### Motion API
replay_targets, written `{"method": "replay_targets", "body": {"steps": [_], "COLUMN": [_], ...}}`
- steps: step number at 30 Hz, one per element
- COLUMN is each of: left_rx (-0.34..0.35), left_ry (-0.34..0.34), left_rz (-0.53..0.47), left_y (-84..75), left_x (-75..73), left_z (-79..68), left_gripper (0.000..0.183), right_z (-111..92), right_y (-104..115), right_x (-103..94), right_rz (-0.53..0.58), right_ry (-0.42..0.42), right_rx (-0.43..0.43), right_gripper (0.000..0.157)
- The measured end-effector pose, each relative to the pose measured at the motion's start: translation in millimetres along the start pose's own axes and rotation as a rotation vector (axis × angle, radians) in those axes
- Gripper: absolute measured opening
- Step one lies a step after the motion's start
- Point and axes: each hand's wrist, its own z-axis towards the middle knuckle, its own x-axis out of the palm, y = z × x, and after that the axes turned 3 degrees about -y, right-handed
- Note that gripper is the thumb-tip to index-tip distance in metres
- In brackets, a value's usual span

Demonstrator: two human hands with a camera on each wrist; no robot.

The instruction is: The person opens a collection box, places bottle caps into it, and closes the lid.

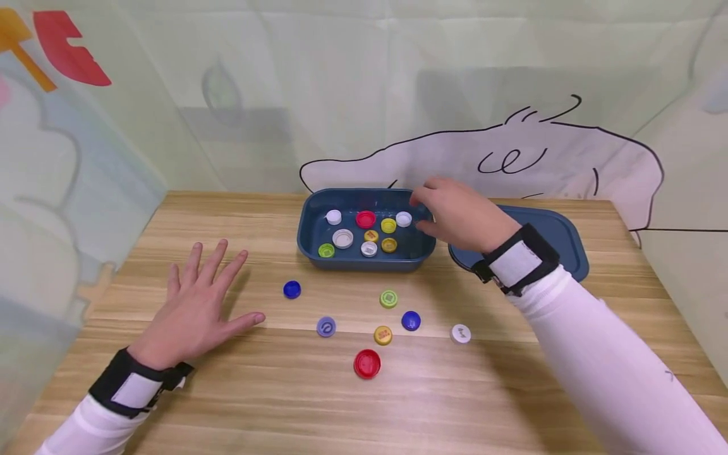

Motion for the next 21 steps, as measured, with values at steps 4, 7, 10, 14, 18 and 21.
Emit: {"method": "replay_targets", "body": {"steps": [4, 7, 10, 14, 18, 21], "left_rx": [0.002, 0.004, 0.007, 0.008, 0.009, 0.010], "left_ry": [-0.003, -0.003, 0.001, 0.002, 0.001, -0.001], "left_rz": [0.002, -0.002, -0.007, 0.000, 0.006, 0.005], "left_y": [0.3, 0.2, -0.2, -0.2, -0.5, -0.5], "left_x": [0.1, -0.1, -0.8, -1.1, -0.3, 0.9], "left_z": [0.4, 1.3, 1.8, 2.2, 3.0, 3.2], "left_gripper": [0.104, 0.104, 0.103, 0.103, 0.103, 0.103], "right_z": [-26.4, -46.8, -65.3, -86.4, -105.6, -118.7], "right_y": [5.3, 9.6, 13.6, 18.0, 21.8, 24.5], "right_x": [-6.0, -8.9, -9.1, -4.1, 8.0, 21.0], "right_rz": [-0.014, -0.014, -0.025, -0.032, 0.006, 0.066], "right_ry": [-0.047, -0.057, -0.053, -0.053, -0.022, 0.046], "right_rx": [-0.049, -0.055, -0.056, -0.084, -0.101, -0.094], "right_gripper": [0.042, 0.045, 0.046, 0.045, 0.045, 0.045]}}
